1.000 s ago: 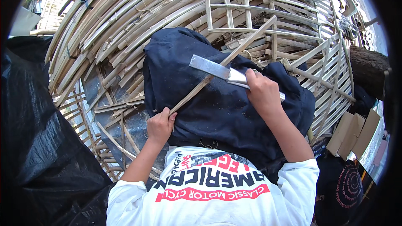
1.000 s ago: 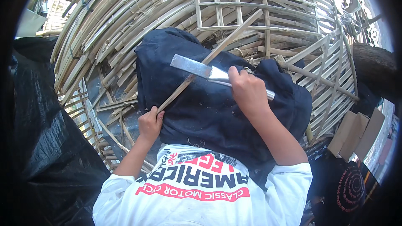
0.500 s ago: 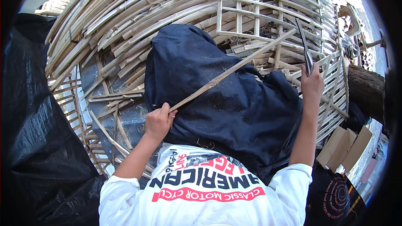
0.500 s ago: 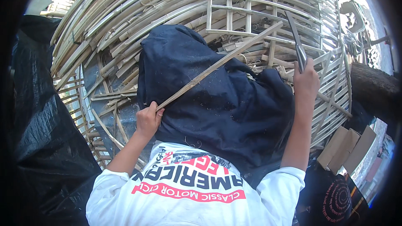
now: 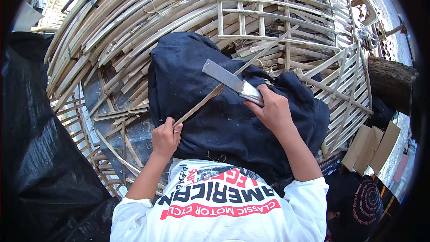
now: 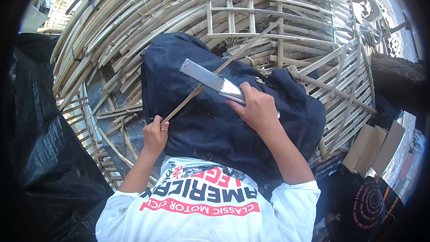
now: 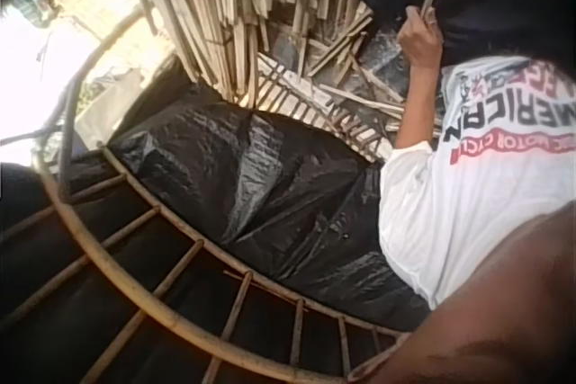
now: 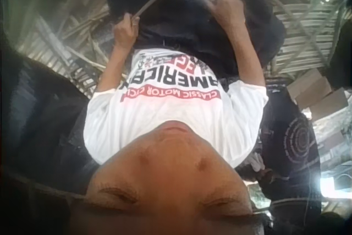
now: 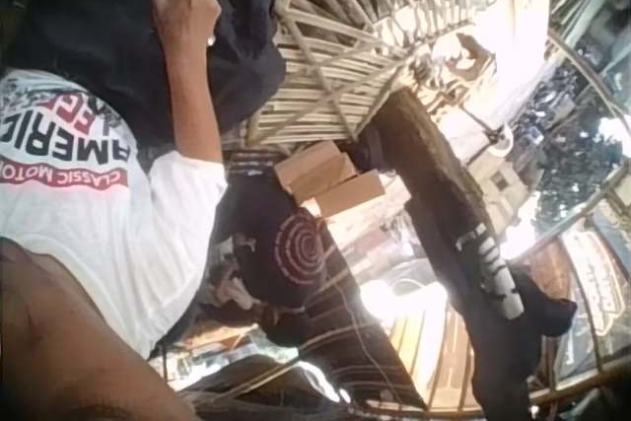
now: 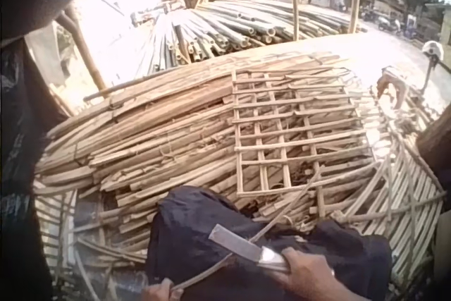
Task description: The person uses a blade to shave the surface and edges of a bamboo strip, holding the strip against their lap while smoothing it. They then begin weaving the shaved strip into a large, curved bamboo lattice structure.
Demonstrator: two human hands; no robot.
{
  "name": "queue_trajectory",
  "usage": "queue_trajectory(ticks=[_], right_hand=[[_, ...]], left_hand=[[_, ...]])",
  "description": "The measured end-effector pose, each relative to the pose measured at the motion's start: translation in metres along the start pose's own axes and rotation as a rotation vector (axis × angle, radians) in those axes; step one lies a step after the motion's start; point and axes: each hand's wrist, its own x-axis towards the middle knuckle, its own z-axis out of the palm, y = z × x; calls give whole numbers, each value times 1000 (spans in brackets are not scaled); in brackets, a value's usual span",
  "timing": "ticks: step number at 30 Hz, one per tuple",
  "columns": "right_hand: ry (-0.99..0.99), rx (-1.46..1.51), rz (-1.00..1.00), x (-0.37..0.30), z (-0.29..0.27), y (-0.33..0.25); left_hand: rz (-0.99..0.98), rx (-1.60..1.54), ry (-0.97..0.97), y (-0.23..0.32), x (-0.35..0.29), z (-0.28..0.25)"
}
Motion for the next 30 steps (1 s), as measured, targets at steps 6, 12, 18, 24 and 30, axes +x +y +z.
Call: queue_trajectory(ticks=[6,12,18,24,30], right_hand=[[-7,-132,-72,15,7,23],[64,-213,-153,36,11,43],[188,-328,194,59,-16,77],[420,-374,586,39,-105,154],[382,96,343,7,-70,74]], left_hand=[[35,23,-18,-9,2,3],[45,-29,-40,-9,9,0],[35,7,2,-11,5,-1],[77,-46,-15,-13,11,5],[27,-84,-82,-8,13,0]])
